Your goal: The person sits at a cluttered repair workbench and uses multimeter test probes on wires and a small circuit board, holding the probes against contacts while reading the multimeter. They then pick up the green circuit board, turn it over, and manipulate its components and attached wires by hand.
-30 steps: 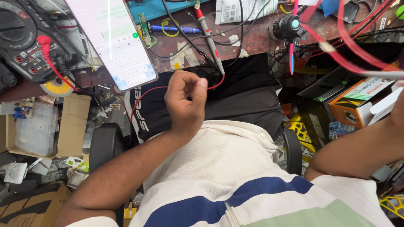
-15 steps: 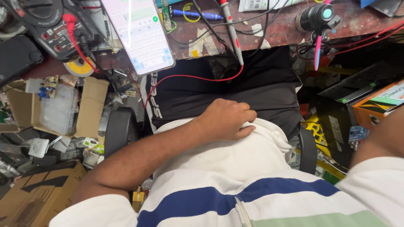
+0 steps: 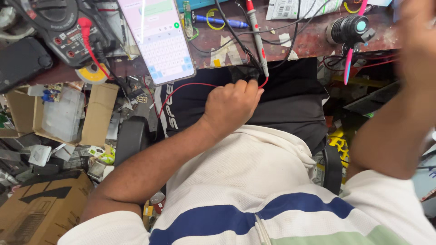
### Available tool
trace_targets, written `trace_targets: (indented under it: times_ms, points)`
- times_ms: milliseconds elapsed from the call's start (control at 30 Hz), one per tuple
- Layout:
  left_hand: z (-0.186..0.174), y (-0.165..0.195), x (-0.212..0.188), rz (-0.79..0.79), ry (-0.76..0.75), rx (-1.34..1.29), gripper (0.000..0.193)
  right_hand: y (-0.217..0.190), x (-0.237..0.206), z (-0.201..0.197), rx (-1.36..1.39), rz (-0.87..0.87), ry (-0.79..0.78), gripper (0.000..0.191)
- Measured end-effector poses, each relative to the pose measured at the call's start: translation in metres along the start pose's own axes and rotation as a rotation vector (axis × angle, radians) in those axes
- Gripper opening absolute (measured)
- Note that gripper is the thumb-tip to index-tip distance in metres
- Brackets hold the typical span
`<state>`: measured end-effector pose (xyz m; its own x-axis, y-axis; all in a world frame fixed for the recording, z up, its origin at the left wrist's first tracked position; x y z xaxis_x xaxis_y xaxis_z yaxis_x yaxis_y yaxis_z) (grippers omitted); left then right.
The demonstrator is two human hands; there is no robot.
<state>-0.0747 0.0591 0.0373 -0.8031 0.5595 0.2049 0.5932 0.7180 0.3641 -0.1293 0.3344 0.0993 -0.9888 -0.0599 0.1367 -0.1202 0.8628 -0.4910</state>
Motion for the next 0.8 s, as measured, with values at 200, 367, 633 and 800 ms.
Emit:
trace_targets:
  times_ms: [200,367,633,800]
  points:
    - [-0.023,0.025,-0.013,0.180,0.114,-0.049,0.014,-0.084,-0.026,0.056,0.225,-0.059,-0.215,0.016]
    - [-0.030,0.055,-0.029,0.346,0.104,-0.069,0.011,-0.079,-0.031,0.109,0.502,0.231,-0.392,0.019]
    - [-0.009,0.068,-0.033,0.415,0.046,-0.273,0.025,-0.023,-0.083,0.118,0.618,0.359,-0.445,0.012]
    - [0.000,0.058,-0.031,0.298,0.007,-0.420,0.041,0.016,-0.095,0.142,0.931,0.408,-0.545,0.013]
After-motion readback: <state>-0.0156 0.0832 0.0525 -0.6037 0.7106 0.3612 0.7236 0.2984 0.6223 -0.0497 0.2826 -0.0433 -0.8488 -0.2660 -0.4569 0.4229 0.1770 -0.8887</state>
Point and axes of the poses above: each hand's wrist, its own x-axis towards the middle knuckle, its own z-axis out of the palm, y = z × x, the point moved 10 cm from there along x, towards the middle knuckle, and after that the axes turned 10 degrees about -y, right-handed, at the moved point
